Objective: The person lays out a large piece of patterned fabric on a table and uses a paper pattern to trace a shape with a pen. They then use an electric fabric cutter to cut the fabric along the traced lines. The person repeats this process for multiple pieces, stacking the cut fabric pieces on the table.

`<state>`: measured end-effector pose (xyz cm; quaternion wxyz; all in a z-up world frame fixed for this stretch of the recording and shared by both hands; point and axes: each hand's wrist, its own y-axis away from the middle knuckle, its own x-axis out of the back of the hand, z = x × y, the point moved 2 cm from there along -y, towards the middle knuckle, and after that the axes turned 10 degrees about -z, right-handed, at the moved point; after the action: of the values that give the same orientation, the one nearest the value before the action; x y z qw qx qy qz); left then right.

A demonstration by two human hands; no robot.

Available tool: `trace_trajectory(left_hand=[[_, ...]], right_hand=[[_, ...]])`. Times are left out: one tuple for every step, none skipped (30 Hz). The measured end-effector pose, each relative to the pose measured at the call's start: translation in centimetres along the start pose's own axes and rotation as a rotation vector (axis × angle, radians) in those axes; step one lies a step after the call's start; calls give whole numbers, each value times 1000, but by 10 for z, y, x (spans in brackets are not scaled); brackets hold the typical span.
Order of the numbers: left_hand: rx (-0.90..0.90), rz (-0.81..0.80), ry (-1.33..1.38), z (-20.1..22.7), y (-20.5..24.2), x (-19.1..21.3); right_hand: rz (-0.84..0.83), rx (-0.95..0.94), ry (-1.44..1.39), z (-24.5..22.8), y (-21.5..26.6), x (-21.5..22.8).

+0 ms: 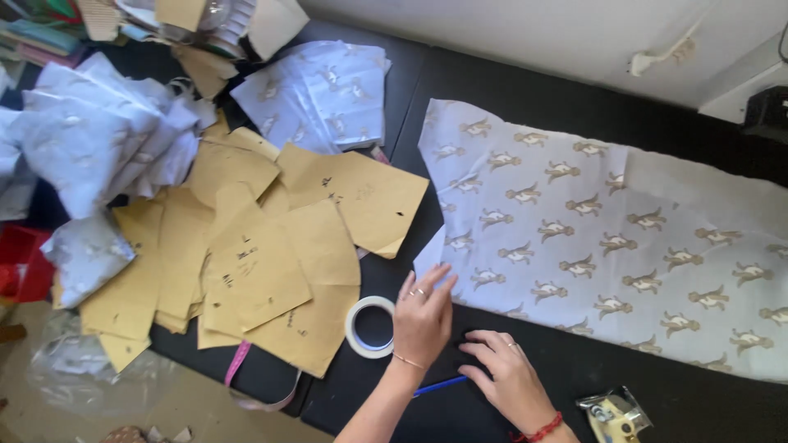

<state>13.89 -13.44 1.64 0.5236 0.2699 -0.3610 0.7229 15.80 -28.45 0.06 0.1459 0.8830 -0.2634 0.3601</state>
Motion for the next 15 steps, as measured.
trace_trajectory(left_hand=[[56, 80, -76, -9, 3, 11], [111, 161, -153, -19, 6, 22], [110, 170, -164, -24, 10, 31], [149, 173, -179, -31, 14, 40], [198, 175, -195, -36, 21, 48], [207, 185, -206, -46, 30, 52], [293, 148, -253, -57, 38, 54], [378, 110, -299, -67, 46, 56], [374, 116, -298, -77, 53, 58], [424, 47, -300, -87, 59, 59], [476, -27, -297, -95, 69, 57], [475, -28, -291, -92, 74, 64], [490, -307, -340, -92, 79, 68], [501, -586, -385, -91, 84, 72], [509, -585, -385, -86, 91, 79]], right_hand=[[-83, 1, 29, -6, 1, -12], [-165, 3, 59, -12, 2, -24], [-161, 17, 59, -15, 2, -32], [-184, 36, 113, -18, 1, -41], [-214, 58, 164, -22, 4, -50], [-218, 75, 163, -26, 3, -55], [-303, 39, 194, -28, 3, -60], [-387, 4, 226, -29, 4, -65], [-382, 6, 231, -30, 4, -68], [-434, -31, 244, -29, 4, -72], [-492, -74, 256, -27, 9, -76], [-494, -78, 260, -25, 13, -75], [-473, -102, 220, -23, 15, -75], [-453, -125, 180, -21, 17, -74], [-460, -119, 179, -22, 21, -70]])
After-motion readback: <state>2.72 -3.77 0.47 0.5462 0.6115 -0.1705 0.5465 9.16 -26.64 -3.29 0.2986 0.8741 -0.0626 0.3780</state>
